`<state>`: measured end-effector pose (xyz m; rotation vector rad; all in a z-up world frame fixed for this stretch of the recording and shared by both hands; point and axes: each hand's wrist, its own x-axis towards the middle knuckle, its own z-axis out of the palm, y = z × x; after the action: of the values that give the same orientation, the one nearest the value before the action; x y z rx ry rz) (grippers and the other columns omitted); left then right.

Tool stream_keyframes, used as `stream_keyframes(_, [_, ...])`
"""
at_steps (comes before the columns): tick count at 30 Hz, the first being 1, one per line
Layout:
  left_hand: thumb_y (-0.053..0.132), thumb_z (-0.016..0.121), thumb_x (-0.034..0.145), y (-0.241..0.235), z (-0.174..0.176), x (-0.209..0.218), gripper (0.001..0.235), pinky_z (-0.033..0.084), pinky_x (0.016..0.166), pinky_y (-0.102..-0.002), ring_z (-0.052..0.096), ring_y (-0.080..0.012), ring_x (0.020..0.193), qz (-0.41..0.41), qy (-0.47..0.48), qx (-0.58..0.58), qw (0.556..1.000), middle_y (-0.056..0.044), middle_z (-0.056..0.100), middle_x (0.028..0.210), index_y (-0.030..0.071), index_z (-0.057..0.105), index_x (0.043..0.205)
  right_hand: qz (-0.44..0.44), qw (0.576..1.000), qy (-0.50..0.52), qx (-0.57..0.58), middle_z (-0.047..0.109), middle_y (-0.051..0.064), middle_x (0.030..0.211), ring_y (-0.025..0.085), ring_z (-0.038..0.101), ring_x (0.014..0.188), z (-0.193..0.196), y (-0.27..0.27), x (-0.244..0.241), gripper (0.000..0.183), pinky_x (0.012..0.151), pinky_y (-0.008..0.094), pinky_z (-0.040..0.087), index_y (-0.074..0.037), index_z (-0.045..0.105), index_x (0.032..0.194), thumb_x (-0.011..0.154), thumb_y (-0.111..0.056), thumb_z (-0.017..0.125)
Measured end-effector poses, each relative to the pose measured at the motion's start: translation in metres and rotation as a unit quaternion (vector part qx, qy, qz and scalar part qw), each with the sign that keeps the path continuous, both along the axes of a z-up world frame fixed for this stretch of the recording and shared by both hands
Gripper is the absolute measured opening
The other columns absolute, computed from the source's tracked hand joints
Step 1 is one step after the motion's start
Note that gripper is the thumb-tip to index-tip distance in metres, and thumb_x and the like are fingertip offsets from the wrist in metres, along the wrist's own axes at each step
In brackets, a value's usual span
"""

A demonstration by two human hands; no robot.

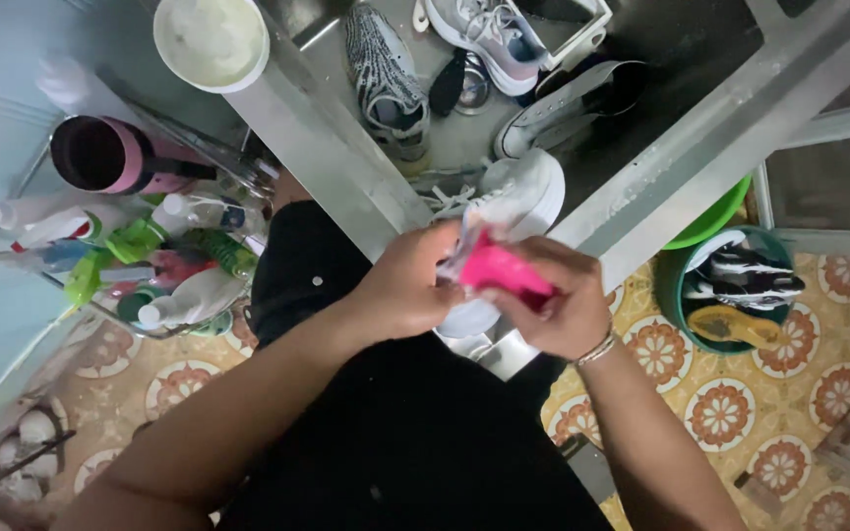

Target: The person scrubs a white sneaker with a pink brush over a stainless steel sink, then rinses it under running water. They continue scrubbing the shoe with the brush and rinse it again before using a black brush to clean the interior.

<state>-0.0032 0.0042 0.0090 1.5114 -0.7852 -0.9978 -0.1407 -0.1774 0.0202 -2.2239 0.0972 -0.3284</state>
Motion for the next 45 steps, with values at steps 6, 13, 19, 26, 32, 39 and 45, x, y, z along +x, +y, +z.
stream_keyframes(6, [0.008,0.073,0.078,0.013,0.026,-0.001,0.044,0.052,0.081,-0.042,0.072,-0.03,0.089,-0.047,-0.151,0.032,0.987,-0.014,0.074,0.094,0.008,0.066,0.122,-0.299,0.949,-0.053,0.086,0.07,0.009,0.095,0.023,0.067,0.076,-0.042,-0.057,-0.031,0.027,0.07,0.036,0.054,-0.001,0.071,0.113,0.099,-0.023,0.079])
stream_keyframes(13, [0.01,0.064,0.07,0.035,0.028,0.014,0.051,0.044,0.082,-0.04,0.066,-0.0237,0.086,-0.139,-0.486,-0.064,0.861,-0.004,0.072,0.085,0.012,0.073,0.119,-0.277,0.749,-0.123,0.589,0.071,0.009,0.094,0.019,0.068,0.072,-0.026,-0.046,-0.023,0.042,0.061,0.033,0.055,-0.002,0.063,0.123,0.103,-0.039,0.062])
stream_keyframes(19, [0.019,0.06,0.082,0.037,0.029,0.024,0.04,0.041,0.088,-0.038,0.061,-0.019,0.097,-0.211,-0.535,-0.018,0.818,0.004,0.072,0.095,0.015,0.073,0.119,-0.322,0.785,-0.009,0.53,0.068,0.007,0.083,0.015,0.063,0.058,-0.023,-0.039,-0.015,0.028,0.052,0.031,0.053,-0.002,0.064,0.113,0.09,-0.01,0.076])
stream_keyframes(26, [0.014,0.062,0.085,0.045,0.037,0.006,0.03,0.048,0.101,-0.041,0.062,-0.0277,0.117,-0.078,-0.505,0.042,0.858,-0.01,0.07,0.114,0.005,0.068,0.113,-0.342,0.813,-0.005,0.471,0.068,0.006,0.081,0.015,0.063,0.059,-0.04,-0.024,-0.02,0.029,0.054,0.029,0.052,-0.003,0.064,0.106,0.082,0.001,0.08])
stream_keyframes(32, [0.024,0.073,0.09,0.02,0.058,-0.002,0.041,0.051,0.091,-0.039,0.068,-0.0343,0.105,0.044,-0.172,0.08,0.981,-0.019,0.072,0.11,-0.003,0.067,0.12,-0.349,0.809,-0.025,0.472,0.069,0.005,0.084,0.014,0.064,0.062,-0.044,-0.016,-0.025,0.03,0.057,0.029,0.053,-0.003,0.064,0.108,0.083,0.001,0.079])
stream_keyframes(39, [0.014,0.057,0.101,0.016,0.027,0.01,0.037,0.053,0.09,-0.032,0.067,-0.0191,0.097,0.035,0.205,0.082,0.975,-0.015,0.071,0.113,-0.003,0.065,0.134,-0.328,0.817,-0.029,0.474,0.069,0.006,0.086,0.015,0.065,0.062,-0.047,-0.018,-0.028,0.031,0.057,0.029,0.053,-0.002,0.063,0.111,0.084,0.0,0.079])
stream_keyframes(45, [0.018,0.059,0.1,-0.014,-0.012,-0.011,0.041,0.048,0.101,-0.036,0.064,-0.021,0.112,0.06,0.546,0.035,0.835,-0.014,0.068,0.125,-0.008,0.061,0.132,-0.312,0.841,-0.019,0.442,0.068,0.007,0.084,0.017,0.065,0.062,-0.043,-0.022,-0.023,0.032,0.057,0.03,0.054,-0.001,0.062,0.112,0.084,0.0,0.079])
